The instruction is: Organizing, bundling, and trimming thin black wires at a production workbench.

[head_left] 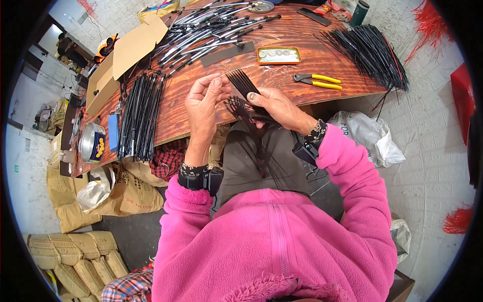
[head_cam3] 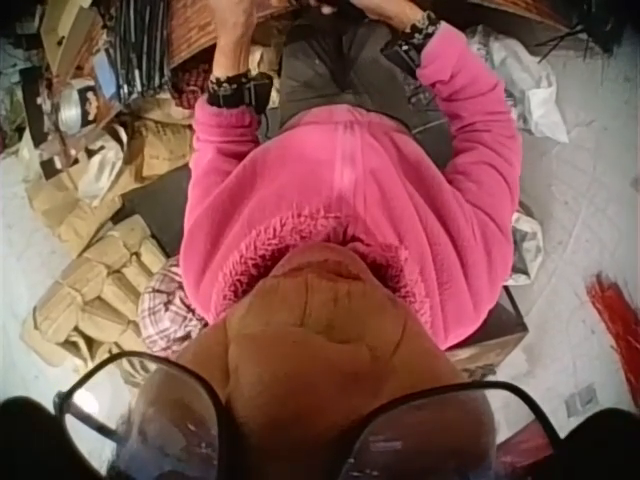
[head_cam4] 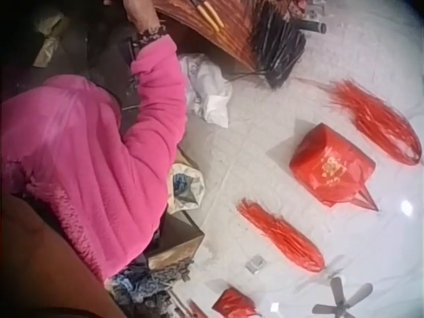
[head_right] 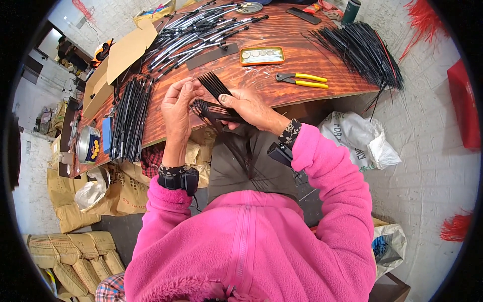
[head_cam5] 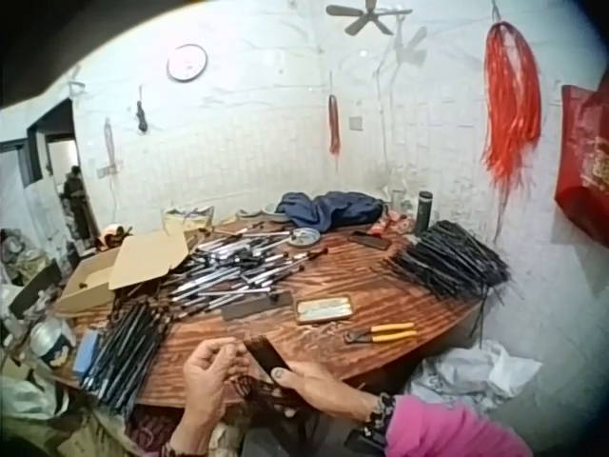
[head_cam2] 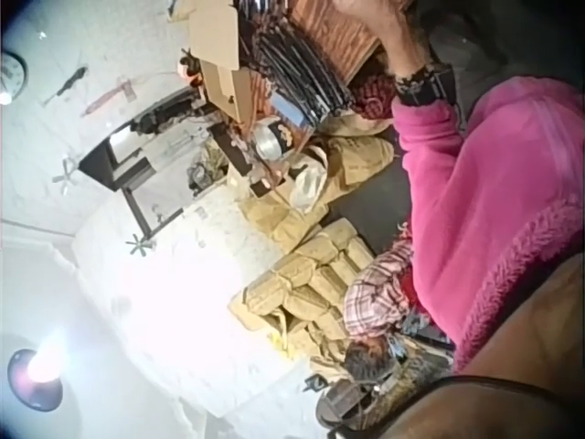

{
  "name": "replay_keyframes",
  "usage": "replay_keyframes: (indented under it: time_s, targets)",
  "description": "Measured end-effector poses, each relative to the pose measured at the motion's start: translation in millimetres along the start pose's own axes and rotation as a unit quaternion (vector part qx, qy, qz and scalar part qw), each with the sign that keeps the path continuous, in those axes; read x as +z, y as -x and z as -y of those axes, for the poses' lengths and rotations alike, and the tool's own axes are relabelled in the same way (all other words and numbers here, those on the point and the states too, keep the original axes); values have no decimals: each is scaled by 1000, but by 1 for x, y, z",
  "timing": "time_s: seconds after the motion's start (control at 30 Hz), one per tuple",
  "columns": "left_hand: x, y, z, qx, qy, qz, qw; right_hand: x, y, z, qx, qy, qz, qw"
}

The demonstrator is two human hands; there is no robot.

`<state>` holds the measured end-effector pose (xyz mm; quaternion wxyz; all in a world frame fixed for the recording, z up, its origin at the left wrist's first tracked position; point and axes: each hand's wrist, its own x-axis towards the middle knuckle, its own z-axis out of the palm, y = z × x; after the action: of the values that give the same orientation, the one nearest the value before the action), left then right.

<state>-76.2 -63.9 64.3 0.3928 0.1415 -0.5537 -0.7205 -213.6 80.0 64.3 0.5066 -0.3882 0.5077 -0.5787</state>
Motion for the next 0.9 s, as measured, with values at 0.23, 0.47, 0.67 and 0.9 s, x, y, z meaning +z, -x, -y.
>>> replay_keyframes:
  time_s: [0.23,0.47,0.67,0.9]
  targets:
    - [8,-2,6,43,-16,-8,999,6,0,-4,-7,-32,-7,999]
    - [5,-9,14,56,-69,-11,996,9,-9,-15,-14,-108,9,994]
    - [0,-9,23,37,-87,-12,995,7,-13,-28,11,-122,-22,992]
    - [-11,-16,29,-93,-134,96,982,-19,-2,-33,33,-144,-43,988]
